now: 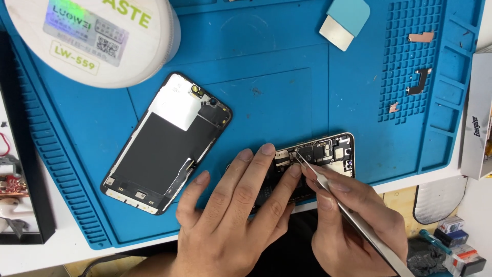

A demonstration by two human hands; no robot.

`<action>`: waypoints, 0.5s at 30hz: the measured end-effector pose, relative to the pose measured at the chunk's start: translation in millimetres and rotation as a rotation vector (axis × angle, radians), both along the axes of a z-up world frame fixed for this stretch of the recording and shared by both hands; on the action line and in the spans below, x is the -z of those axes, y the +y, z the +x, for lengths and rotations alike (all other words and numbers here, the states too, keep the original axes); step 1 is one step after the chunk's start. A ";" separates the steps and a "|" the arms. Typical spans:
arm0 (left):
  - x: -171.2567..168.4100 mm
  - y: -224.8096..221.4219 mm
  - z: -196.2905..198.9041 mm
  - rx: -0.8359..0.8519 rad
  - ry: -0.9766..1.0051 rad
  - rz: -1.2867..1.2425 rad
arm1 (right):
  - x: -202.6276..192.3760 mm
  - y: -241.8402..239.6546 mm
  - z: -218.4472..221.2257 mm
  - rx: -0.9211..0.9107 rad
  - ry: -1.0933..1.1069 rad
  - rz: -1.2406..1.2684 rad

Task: Repairing a smartphone by connecting internal ribbon cables, testing the touch screen functionality, and assembling internal components on a repair bench.

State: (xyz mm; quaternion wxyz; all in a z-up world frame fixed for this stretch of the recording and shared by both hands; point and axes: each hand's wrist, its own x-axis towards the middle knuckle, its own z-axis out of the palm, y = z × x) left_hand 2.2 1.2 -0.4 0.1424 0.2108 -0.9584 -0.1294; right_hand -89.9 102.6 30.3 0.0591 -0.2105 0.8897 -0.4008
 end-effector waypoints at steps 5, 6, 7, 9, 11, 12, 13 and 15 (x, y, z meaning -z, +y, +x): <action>0.7 0.8 0.7 -0.009 0.006 -0.003 | -1.6 9.3 -6.4 -0.064 -0.094 0.036; 1.2 0.9 0.5 -0.011 0.008 -0.004 | -1.3 10.1 -7.2 -0.066 -0.092 0.036; 1.5 1.0 0.8 -0.011 0.011 -0.006 | -1.2 11.2 -7.3 -0.072 -0.091 0.041; 1.9 1.0 1.0 -0.012 0.014 -0.007 | 1.9 13.0 -5.7 -0.077 -0.089 0.046; 2.0 0.7 0.9 -0.010 0.019 -0.015 | 7.8 14.5 -2.3 -0.108 0.060 0.051; 2.1 0.3 1.0 -0.010 0.019 -0.014 | 10.8 18.0 -2.1 -0.108 0.060 0.052; 2.1 0.1 1.2 -0.006 0.022 -0.018 | 13.7 21.8 -2.0 -0.134 0.085 0.048; 1.7 0.3 2.1 -0.001 0.023 -0.021 | 19.6 25.8 -0.6 -0.160 0.108 0.045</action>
